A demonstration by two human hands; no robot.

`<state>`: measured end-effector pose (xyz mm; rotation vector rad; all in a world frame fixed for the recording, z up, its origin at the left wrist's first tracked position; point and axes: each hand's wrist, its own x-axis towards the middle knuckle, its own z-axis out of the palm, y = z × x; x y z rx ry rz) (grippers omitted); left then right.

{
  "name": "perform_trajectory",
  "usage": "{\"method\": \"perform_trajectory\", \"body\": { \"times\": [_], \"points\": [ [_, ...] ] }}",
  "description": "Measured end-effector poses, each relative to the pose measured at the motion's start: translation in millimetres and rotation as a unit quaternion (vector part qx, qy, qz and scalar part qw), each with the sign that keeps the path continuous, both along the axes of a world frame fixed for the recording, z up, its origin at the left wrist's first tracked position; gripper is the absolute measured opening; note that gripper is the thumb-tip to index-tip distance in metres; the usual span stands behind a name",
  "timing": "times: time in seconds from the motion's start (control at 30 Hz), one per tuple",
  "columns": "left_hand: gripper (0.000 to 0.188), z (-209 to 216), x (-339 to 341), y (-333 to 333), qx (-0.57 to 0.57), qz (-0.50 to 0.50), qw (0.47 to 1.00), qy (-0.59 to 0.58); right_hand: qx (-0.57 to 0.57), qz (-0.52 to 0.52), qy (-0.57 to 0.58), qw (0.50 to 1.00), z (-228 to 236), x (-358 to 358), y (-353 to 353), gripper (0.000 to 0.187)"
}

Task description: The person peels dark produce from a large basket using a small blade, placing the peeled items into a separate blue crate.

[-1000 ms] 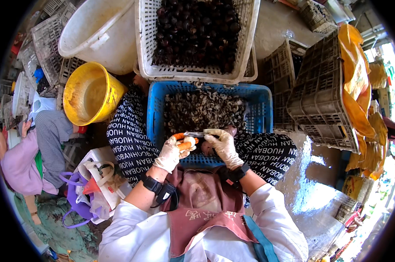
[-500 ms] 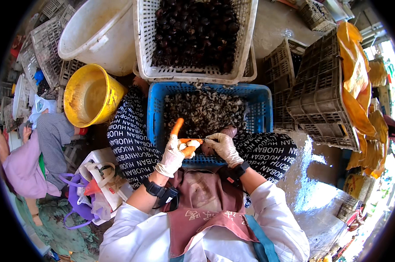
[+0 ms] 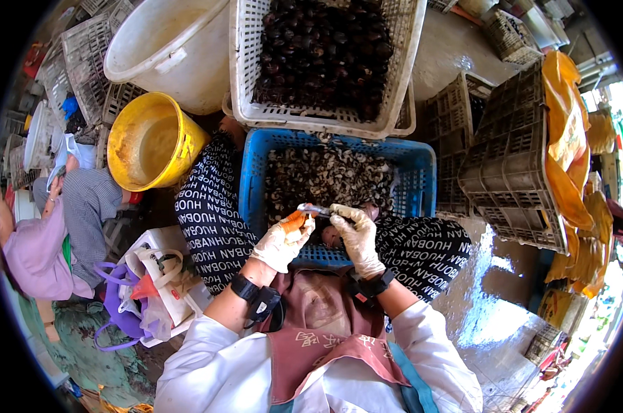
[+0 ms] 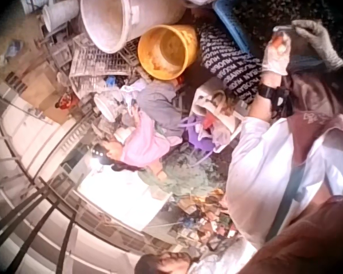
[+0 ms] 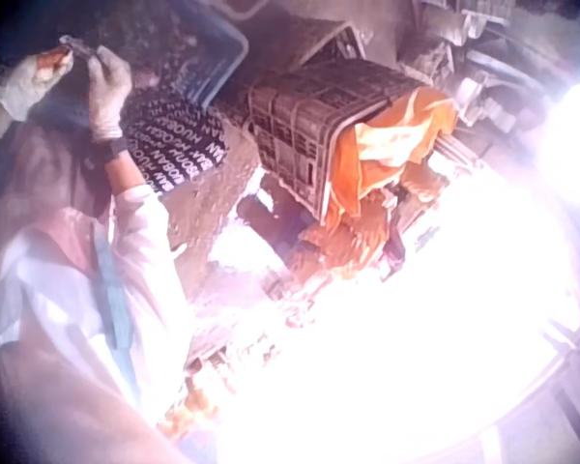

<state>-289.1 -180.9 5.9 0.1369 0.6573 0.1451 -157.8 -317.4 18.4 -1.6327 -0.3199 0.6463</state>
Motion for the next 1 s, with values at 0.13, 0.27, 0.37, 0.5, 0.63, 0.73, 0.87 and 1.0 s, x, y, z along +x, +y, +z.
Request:
{"method": "perform_trajectory", "body": {
  "times": [0.13, 0.27, 0.37, 0.5, 0.63, 0.73, 0.87, 1.0],
  "points": [
    [0.038, 11.0, 9.5, -3.1, -0.127, 0.046, 0.991, -0.018, -0.032, 0.108, -0.321, 0.94, 17.5, -0.3, 2.8, 0.023],
    [0.035, 3.4, 5.8, -1.9, -0.085, -0.019, 0.995, -0.047, -0.066, 0.045, -0.256, 0.963, 7.4, 10.4, -2.7, 0.025],
    [0.031, 16.0, 6.2, -2.1, -0.041, -0.031, 0.999, 0.009, -0.046, -0.032, -0.02, 0.998, -3.3, 17.7, -8.8, 0.021],
    [0.02, 29.0, 9.8, 2.5, 0.002, -0.05, 0.998, 0.049, 0.003, 0.083, 0.026, 0.996, -1.7, 2.3, -3.8, 0.018],
    [0.024, 22.4, 4.7, 9.9, -0.029, -0.087, 0.996, 0.003, -0.055, 0.031, 0.096, 0.993, -12.6, 21.0, -10.8, 0.023],
    [0.032, 24.5, 8.1, 8.0, -0.062, -0.062, 0.996, 0.001, -0.025, 0.097, -0.044, 0.994, 3.3, 6.8, -3.3, 0.023],
    [0.029, 2.7, 2.7, 6.2, -0.068, -0.101, 0.992, -0.024, -0.068, 0.072, -0.024, 0.995, -15.4, 19.3, -10.6, 0.02],
    [0.02, 7.4, 0.8, 4.5, 0.014, -0.091, 0.995, 0.042, -0.038, 0.094, 0.024, 0.995, -14.2, 11.2, -10.8, 0.021]
  ]
}}
